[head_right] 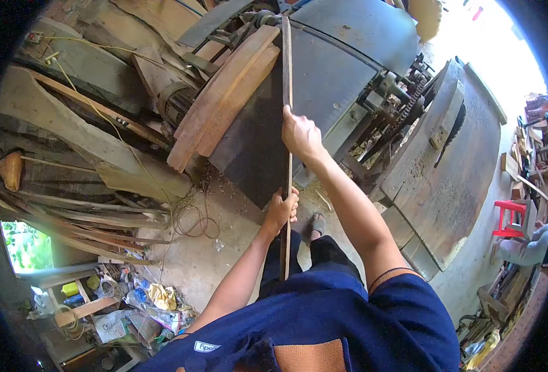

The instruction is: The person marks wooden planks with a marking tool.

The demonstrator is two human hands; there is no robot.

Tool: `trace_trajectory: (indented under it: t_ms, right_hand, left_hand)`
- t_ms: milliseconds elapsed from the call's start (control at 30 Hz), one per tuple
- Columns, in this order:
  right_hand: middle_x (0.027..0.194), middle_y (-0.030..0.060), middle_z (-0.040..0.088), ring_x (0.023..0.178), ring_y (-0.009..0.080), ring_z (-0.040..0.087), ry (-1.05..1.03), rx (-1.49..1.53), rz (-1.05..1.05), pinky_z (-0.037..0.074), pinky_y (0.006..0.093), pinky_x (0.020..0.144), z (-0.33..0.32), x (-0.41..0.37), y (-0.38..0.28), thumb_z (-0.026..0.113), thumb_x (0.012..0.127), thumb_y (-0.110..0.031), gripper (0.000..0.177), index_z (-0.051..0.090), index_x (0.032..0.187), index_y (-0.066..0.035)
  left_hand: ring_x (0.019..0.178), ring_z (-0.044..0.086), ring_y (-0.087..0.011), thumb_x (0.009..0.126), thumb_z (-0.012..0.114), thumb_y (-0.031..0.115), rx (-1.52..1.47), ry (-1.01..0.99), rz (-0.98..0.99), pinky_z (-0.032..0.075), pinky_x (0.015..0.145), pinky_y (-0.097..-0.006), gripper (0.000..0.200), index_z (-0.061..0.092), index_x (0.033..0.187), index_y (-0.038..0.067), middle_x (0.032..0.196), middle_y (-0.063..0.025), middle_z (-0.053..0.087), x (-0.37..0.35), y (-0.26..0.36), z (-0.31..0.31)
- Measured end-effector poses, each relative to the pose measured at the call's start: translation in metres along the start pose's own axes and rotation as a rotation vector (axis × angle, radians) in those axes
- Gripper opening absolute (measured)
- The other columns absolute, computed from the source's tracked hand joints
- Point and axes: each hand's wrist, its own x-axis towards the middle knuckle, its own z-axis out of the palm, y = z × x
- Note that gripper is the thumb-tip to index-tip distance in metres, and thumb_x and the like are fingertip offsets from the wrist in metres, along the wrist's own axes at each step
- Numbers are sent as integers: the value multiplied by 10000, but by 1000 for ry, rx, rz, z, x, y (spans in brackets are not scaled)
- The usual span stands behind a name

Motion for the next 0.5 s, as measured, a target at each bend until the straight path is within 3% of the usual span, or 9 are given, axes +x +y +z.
trace_trajectory:
  t_ms: [133,200,300,367,400,467,500]
  right_hand:
    - [937,300,692,912,501,683,50,27,-37,560,573,795,-6,33,7,491,943,-135,231,541,1155,-60]
    - [1020,265,703,956,481,683,7,16,70,565,547,821,-12,67,8,484,954,-148,221,598,1122,-63]
    - [1085,254,701,993,470,678,0,-9,124,559,531,856,-6,89,24,490,962,-166,302,611,1222,-74]
    - [976,314,691,740,450,701,223,101,-72,563,524,708,7,86,43,526,986,-241,391,586,1343,-94]
    - [976,314,691,740,450,701,223,104,-78,563,524,708,4,85,47,526,986,-241,391,586,1343,-94]
    - [1160,242,689,1056,452,664,140,344,139,535,510,914,-1,75,52,539,993,-306,485,511,1426,-89]
    - [1132,252,695,942,423,709,127,349,136,558,485,836,-7,64,53,566,996,-357,547,469,1456,-77]
  left_hand:
    - [463,390,-41,910,547,157,4,-2,-14,356,406,-251,100,529,988,97,672,46,443,2,2,-1]
    - [469,404,-42,906,550,153,37,28,-18,367,409,-251,95,533,981,97,679,38,461,0,4,1]
    - [474,412,-43,908,564,162,56,35,-22,373,411,-253,107,538,989,97,690,34,478,1,3,1]
    - [481,425,-46,912,573,167,15,1,-39,386,415,-258,110,541,990,97,695,31,482,2,1,-3]
    - [489,439,-48,916,581,173,-22,-33,-60,398,419,-262,114,543,992,96,699,28,485,3,2,-7]
    - [499,460,-59,921,586,178,28,-25,-69,423,431,-270,127,547,1001,88,711,23,495,-5,19,-13]
    - [508,481,-69,926,590,184,73,-21,-87,447,442,-277,140,551,1011,80,724,17,505,-12,27,-18]
